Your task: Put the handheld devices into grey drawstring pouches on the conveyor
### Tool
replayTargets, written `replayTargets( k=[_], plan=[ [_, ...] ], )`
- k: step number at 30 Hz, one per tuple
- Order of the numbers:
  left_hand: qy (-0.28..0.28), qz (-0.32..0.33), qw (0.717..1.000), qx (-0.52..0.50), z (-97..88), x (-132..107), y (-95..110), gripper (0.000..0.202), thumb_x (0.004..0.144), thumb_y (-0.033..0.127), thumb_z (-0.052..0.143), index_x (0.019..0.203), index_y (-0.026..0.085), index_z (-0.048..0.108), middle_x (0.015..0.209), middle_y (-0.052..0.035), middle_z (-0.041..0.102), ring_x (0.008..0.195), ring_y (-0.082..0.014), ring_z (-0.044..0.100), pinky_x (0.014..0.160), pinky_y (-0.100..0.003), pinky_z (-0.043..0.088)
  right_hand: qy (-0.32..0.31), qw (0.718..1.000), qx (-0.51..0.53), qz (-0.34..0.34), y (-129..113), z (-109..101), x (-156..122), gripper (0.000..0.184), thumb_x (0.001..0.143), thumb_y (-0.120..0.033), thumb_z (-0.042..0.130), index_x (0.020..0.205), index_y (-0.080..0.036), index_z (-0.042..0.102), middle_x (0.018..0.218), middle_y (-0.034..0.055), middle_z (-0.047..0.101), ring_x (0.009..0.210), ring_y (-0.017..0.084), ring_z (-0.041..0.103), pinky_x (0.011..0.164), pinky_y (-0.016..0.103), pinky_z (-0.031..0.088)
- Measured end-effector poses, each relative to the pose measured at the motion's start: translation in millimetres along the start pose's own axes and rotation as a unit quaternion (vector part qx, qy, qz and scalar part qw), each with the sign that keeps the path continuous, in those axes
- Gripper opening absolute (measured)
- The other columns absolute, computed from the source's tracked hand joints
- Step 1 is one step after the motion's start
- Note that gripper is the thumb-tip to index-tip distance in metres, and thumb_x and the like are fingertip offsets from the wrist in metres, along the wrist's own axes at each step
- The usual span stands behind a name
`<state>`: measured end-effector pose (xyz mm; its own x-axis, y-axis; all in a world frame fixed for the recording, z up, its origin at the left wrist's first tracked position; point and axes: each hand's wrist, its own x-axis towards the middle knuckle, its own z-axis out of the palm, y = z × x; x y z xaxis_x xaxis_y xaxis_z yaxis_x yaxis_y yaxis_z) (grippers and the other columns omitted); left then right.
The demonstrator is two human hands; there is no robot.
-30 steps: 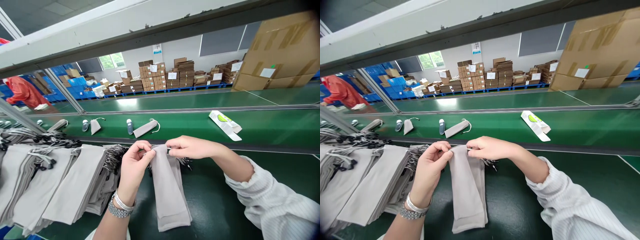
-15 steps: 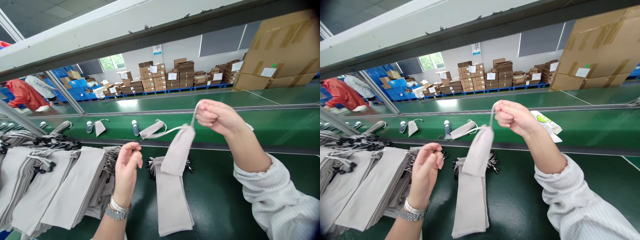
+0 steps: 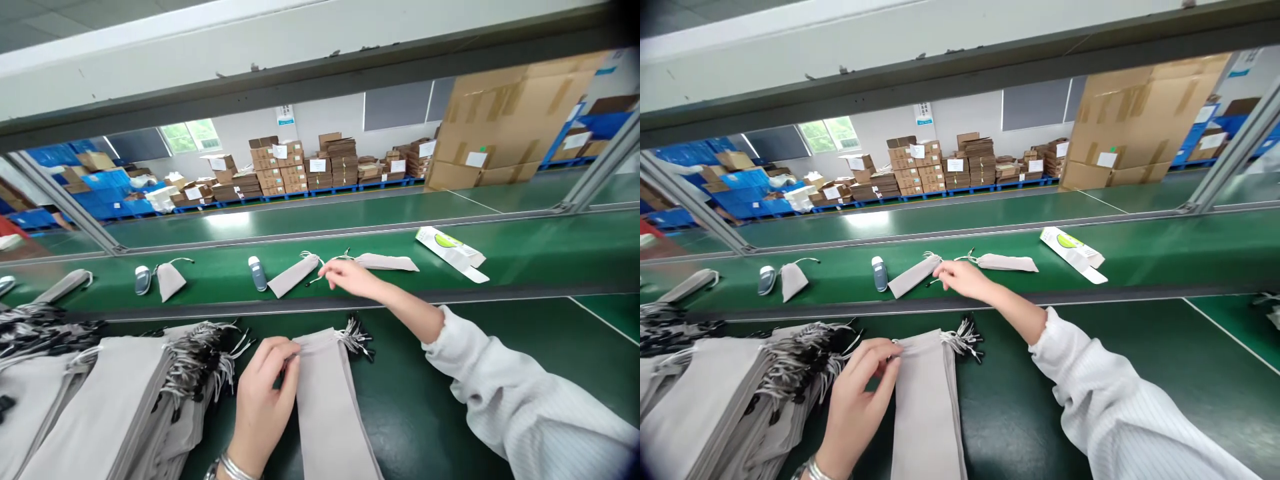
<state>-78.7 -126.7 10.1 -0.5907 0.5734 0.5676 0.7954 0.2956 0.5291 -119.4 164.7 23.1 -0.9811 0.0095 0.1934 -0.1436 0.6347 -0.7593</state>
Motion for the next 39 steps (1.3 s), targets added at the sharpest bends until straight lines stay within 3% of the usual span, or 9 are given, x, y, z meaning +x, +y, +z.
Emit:
replayTargets(
  k=[3, 8, 17, 24, 30, 35, 39],
  plan=[
    [-0.008, 0.011, 1.0, 0.016, 1.6, -2, -2, 0.015, 0.095, 0.013, 0.052, 0.101, 0.022, 0.061, 0.102, -0.0052, 0.059, 0.093, -0.0168, 0.059, 0.079, -0.028, 0.049, -0.063, 0.998, -0.03, 0.004, 9, 19, -3, 0.027, 0.09, -0.022, 0.046, 0.105, -0.02, 0.068, 0.077, 0.0, 0.072, 0.07, 0.014, 0.062, 0.063, 0.023, 0.04],
    [-0.007, 0.014, 1.0, 0.027, 2.5, -5, 1, 0.018, 0.095, 0.01, 0.05, 0.102, 0.023, 0.061, 0.103, -0.0053, 0.059, 0.096, -0.0179, 0.059, 0.082, -0.029, 0.048, -0.111, 0.993, -0.039, 0.003, 19, 32, -7, 0.027, 0.086, -0.018, 0.049, 0.102, -0.019, 0.07, 0.076, 0.0003, 0.072, 0.07, 0.015, 0.065, 0.065, 0.023, 0.041],
    [0.003, 0.017, 0.999, 0.048, 8.7, -8, 4, 0.022, 0.092, 0.004, 0.05, 0.1, 0.021, 0.062, 0.096, -0.0043, 0.06, 0.09, -0.0173, 0.058, 0.077, -0.029, 0.048, -0.125, 0.991, -0.043, 0.015, 31, 40, -7, 0.027, 0.089, -0.027, 0.047, 0.103, -0.019, 0.069, 0.079, 0.0025, 0.071, 0.072, 0.018, 0.066, 0.068, 0.027, 0.043],
    [0.049, 0.079, 0.98, 0.175, 13.3, -8, 4, 0.016, 0.093, 0.006, 0.053, 0.089, 0.019, 0.062, 0.084, -0.0028, 0.061, 0.077, -0.017, 0.053, 0.067, -0.031, 0.04, -0.13, 0.99, -0.05, 0.018, 42, 45, -6, 0.027, 0.089, -0.03, 0.047, 0.105, -0.022, 0.067, 0.078, 0.0011, 0.07, 0.069, 0.017, 0.064, 0.066, 0.027, 0.043],
    [0.058, 0.11, 0.975, 0.187, 13.1, -6, 3, 0.017, 0.095, 0.005, 0.051, 0.084, 0.017, 0.058, 0.082, -0.0017, 0.062, 0.077, -0.0158, 0.052, 0.072, -0.033, 0.039, -0.117, 0.992, -0.04, 0.005, 37, 49, -7, 0.027, 0.091, -0.032, 0.047, 0.106, -0.022, 0.068, 0.078, 0.0009, 0.07, 0.071, 0.017, 0.064, 0.068, 0.027, 0.044],
    [0.055, 0.122, 0.974, 0.184, 14.1, -5, 0, 0.018, 0.095, 0.005, 0.051, 0.084, 0.017, 0.058, 0.083, -0.0011, 0.063, 0.079, -0.0156, 0.052, 0.079, -0.034, 0.04, -0.052, 0.995, -0.086, 0.004, 8, 57, 25, 0.029, 0.092, -0.027, 0.045, 0.113, -0.022, 0.064, 0.092, 0.0012, 0.071, 0.079, 0.015, 0.065, 0.073, 0.026, 0.047],
    [0.045, 0.133, 0.973, 0.183, 13.1, -5, 1, 0.02, 0.095, 0.004, 0.049, 0.082, 0.018, 0.057, 0.083, 0.0005, 0.065, 0.083, -0.0159, 0.054, 0.085, -0.035, 0.039, 0.004, 0.983, -0.169, 0.073, -5, 68, 77, 0.033, 0.086, -0.033, 0.056, 0.116, -0.02, 0.059, 0.107, 0.0084, 0.069, 0.1, 0.026, 0.063, 0.081, 0.034, 0.046]
  ],
)
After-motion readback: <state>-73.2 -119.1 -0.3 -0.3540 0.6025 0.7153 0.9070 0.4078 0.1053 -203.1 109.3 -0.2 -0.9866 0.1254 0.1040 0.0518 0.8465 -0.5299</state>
